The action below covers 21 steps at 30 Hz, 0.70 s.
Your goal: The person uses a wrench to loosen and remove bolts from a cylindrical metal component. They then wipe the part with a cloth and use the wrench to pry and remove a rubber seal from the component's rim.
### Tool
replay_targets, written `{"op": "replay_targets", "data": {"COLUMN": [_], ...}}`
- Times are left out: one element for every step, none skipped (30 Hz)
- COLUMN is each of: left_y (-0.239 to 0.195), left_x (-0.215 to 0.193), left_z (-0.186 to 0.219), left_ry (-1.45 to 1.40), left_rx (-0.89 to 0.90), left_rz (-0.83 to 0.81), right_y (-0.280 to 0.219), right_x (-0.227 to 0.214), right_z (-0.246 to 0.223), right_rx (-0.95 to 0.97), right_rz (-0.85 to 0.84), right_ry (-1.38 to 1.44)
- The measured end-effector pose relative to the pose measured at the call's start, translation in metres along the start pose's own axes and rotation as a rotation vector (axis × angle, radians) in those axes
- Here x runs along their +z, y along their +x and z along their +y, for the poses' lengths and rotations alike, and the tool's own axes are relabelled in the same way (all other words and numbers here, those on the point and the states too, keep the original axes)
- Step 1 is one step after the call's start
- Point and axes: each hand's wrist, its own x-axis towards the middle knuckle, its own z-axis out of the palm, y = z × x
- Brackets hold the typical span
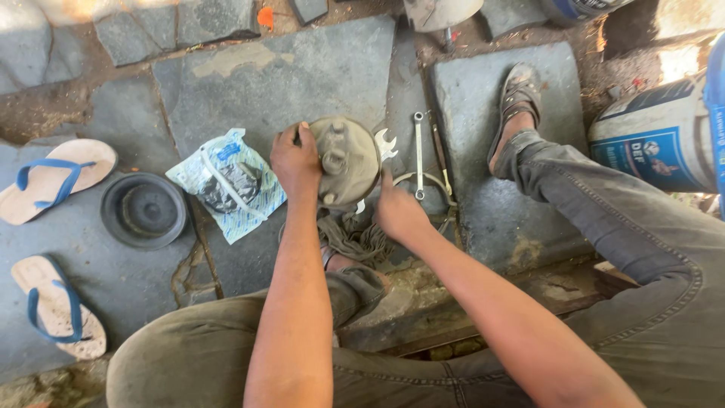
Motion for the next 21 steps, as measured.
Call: {"op": "replay_targets", "data": {"left_y": [0.001, 0.004, 0.005, 0.006, 0.008, 0.008, 0.009, 0.010, 0.012, 0.014, 0.012, 0.010, 0.011, 0.014, 0.013, 0.014, 0.014, 0.013, 0.013, 0.013, 0.013], "left_x": [0.000, 0.001, 0.001, 0.001, -0.001, -0.002, -0.001, -0.001, 0.000, 0.001, 0.003, 0.002, 0.002, 0.003, 0.003, 0.003, 0.003, 0.003, 0.004, 0.003, 0.004], "left_z": [0.002, 0.004, 0.005, 0.005, 0.003, 0.003, 0.003, 0.003, 0.003, 0.002, 0.002, 0.001, 0.000, 0.002, 0.001, 0.000, -0.001, -0.002, -0.002, -0.003, -0.003], "left_ry": [-0.018, -0.036, -0.044, -0.051, -0.051, -0.044, -0.038, -0.031, -0.006, 0.019, 0.039, 0.020, -0.004, -0.028, -0.032, -0.035, -0.035, -0.022, -0.010, 0.001, 0.023], "left_rx": [0.018, 0.035, 0.046, 0.057, 0.069, 0.084, 0.102, 0.121, 0.118, 0.116, 0.108, 0.108, 0.112, 0.117, 0.115, 0.113, 0.113, 0.100, 0.090, 0.080, 0.110], "left_rz": [-0.013, -0.026, -0.035, -0.043, -0.052, -0.057, -0.063, -0.070, -0.065, -0.059, -0.061, -0.075, -0.080, -0.085, -0.090, -0.096, -0.104, -0.106, -0.107, -0.109, -0.095], "right_y": [-0.015, -0.023, -0.021, -0.015, -0.008, 0.005, 0.020, 0.028, 0.027, 0.022, 0.011, -0.005, -0.017, -0.021, -0.017, -0.006, 0.003, 0.009, 0.016, 0.019, 0.009], "right_x": [-0.008, -0.015, -0.020, -0.024, -0.023, -0.023, -0.023, -0.022, -0.020, -0.016, -0.013, -0.010, -0.008, -0.010, -0.011, -0.012, -0.011, -0.008, -0.003, 0.004, 0.011], "right_z": [0.002, 0.003, 0.005, 0.010, 0.013, 0.018, 0.021, 0.023, 0.020, 0.013, 0.010, 0.006, 0.001, 0.000, -0.001, 0.000, 0.001, 0.003, 0.007, 0.010, 0.016], "right_rx": [0.030, 0.062, 0.081, 0.099, 0.115, 0.035, -0.042, -0.116, -0.046, 0.024, 0.102, 0.080, 0.052, 0.024, 0.030, 0.036, 0.045, 0.037, 0.029, 0.022, -0.082], "right_rz": [-0.122, -0.244, -0.244, -0.243, -0.244, -0.164, -0.080, 0.007, -0.069, -0.145, -0.225, -0.215, -0.195, -0.176, -0.106, -0.037, 0.032, 0.038, 0.047, 0.055, 0.070], "right_ry": [-0.025, -0.049, -0.078, -0.107, -0.130, -0.145, -0.158, -0.170, -0.135, -0.100, -0.068, -0.110, -0.158, -0.205, -0.175, -0.145, -0.110, -0.106, -0.103, -0.099, -0.163]}}
